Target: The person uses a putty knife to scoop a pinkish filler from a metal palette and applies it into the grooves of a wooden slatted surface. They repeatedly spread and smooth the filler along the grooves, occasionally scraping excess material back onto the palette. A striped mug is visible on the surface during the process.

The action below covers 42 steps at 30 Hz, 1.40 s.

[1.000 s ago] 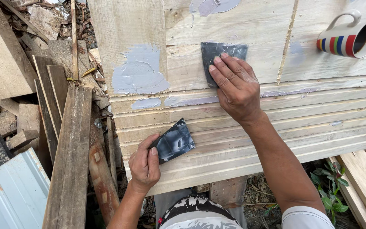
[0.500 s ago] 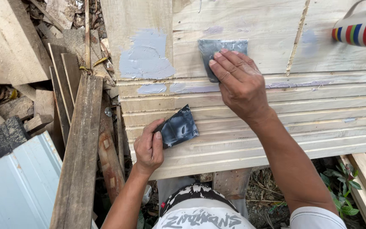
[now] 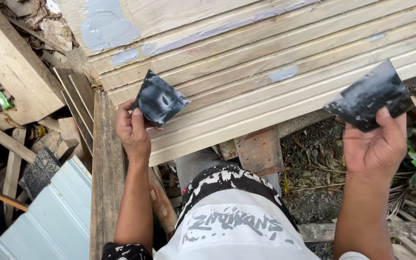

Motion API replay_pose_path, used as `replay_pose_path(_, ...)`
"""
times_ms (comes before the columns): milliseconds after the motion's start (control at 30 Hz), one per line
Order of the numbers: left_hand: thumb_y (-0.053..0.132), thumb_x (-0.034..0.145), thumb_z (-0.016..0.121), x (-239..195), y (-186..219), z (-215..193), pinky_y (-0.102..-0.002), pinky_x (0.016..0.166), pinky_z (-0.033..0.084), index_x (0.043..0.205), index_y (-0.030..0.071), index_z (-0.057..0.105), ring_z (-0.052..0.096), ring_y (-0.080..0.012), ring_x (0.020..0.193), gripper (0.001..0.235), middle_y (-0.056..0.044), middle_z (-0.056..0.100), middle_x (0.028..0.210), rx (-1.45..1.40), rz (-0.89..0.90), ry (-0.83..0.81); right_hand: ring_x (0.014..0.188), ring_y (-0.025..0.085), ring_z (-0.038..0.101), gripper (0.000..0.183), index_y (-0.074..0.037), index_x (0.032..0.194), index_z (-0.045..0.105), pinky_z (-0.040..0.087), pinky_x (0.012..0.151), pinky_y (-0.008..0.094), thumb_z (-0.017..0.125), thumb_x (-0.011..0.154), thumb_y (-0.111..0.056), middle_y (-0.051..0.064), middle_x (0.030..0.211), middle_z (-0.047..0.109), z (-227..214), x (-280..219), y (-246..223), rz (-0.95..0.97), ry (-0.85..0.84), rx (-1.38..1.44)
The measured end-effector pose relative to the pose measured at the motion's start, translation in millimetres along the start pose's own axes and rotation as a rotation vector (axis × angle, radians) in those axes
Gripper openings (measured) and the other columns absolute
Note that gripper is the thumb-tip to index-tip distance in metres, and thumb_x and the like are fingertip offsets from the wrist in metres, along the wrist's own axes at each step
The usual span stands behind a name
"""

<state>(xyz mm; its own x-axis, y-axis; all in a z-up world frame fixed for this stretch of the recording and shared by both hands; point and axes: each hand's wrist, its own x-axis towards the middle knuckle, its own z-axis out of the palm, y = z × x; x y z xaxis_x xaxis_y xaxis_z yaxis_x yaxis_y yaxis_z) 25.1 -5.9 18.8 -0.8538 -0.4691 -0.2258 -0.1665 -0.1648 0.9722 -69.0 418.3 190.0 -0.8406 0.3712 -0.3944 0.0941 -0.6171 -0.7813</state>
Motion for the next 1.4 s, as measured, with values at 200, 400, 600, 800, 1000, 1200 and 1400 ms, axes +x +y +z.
replay_pose_path(200, 0.010, 0.106, 0.049, -73, 18, 9, -0.030, 0.062, 0.059, 0.123, -0.002, 0.053, 0.067, -0.0151, 0.073, 0.021, -0.012, 0.068, 0.097, -0.126, -0.321, -0.107, 0.129, 0.027, 0.059, 0.049, -0.013, 0.160, 0.045, 0.054, 0.102, 0.045, 0.055, 0.112, -0.009, 0.013, 0.146, 0.060, -116, -64, -20, 0.029, 0.127, 0.039)
replay_pose_path(400, 0.013, 0.105, 0.046, -100, 19, 34, -0.031, 0.073, 0.060, 0.129, -0.003, 0.057, 0.069, -0.0153, 0.080, 0.031, -0.010, 0.070, 0.101, -0.098, -0.527, -0.269, 0.112, 0.022, 0.061, 0.037, -0.012, 0.142, 0.052, 0.056, 0.082, 0.036, 0.060, 0.106, -0.015, 0.009, 0.130, 0.064, -182, -93, 21, 0.151, 0.185, 0.092)
replay_pose_path(600, 0.011, 0.104, 0.047, -100, 36, 76, -0.034, 0.075, 0.062, 0.127, -0.004, 0.057, 0.067, -0.0149, 0.078, 0.030, -0.009, 0.069, 0.097, -0.113, -0.539, -0.399, 0.106, 0.026, 0.069, 0.031, -0.006, 0.132, 0.056, 0.060, 0.085, 0.044, 0.053, 0.101, -0.005, 0.011, 0.123, 0.068, -171, -101, 32, 0.093, 0.064, 0.117)
replay_pose_path(800, 0.010, 0.101, 0.047, -125, 64, 129, -0.032, 0.071, 0.062, 0.131, -0.006, 0.058, 0.069, -0.0156, 0.073, 0.035, -0.011, 0.071, 0.097, 0.013, -0.509, -0.573, 0.099, 0.026, 0.070, 0.022, -0.001, 0.128, 0.057, 0.060, 0.082, 0.047, 0.049, 0.107, -0.004, 0.014, 0.118, 0.069, -168, -121, 36, -0.108, -0.053, 0.023)
replay_pose_path(1000, 0.011, 0.100, 0.046, -147, 83, 163, -0.031, 0.069, 0.063, 0.133, -0.007, 0.058, 0.070, -0.0153, 0.073, 0.039, -0.011, 0.072, 0.098, 0.039, -0.531, -0.739, 0.109, 0.025, 0.071, 0.017, 0.004, 0.124, 0.055, 0.063, 0.096, 0.049, 0.050, 0.108, 0.001, 0.016, 0.121, 0.068, -158, -137, 43, -0.348, -0.113, -0.193)
replay_pose_path(1200, 0.011, 0.101, 0.047, -157, 92, 174, -0.030, 0.069, 0.062, 0.134, -0.008, 0.057, 0.069, -0.0153, 0.072, 0.039, -0.011, 0.072, 0.098, 0.077, -0.547, -0.725, 0.111, 0.024, 0.073, 0.028, 0.010, 0.134, 0.054, 0.057, 0.097, 0.033, 0.049, 0.107, 0.004, 0.019, 0.122, 0.069, -167, -147, 38, -0.409, -0.114, -0.566)
replay_pose_path(1400, 0.011, 0.099, 0.048, -160, 97, 193, -0.031, 0.067, 0.062, 0.133, -0.009, 0.059, 0.068, -0.0150, 0.070, 0.041, -0.012, 0.072, 0.095, 0.072, -0.540, -0.738, 0.125, 0.028, 0.068, 0.032, 0.008, 0.134, 0.059, 0.053, 0.109, 0.033, 0.051, 0.103, 0.006, 0.023, 0.134, 0.067, -168, -147, 29, -0.572, -0.244, -0.672)
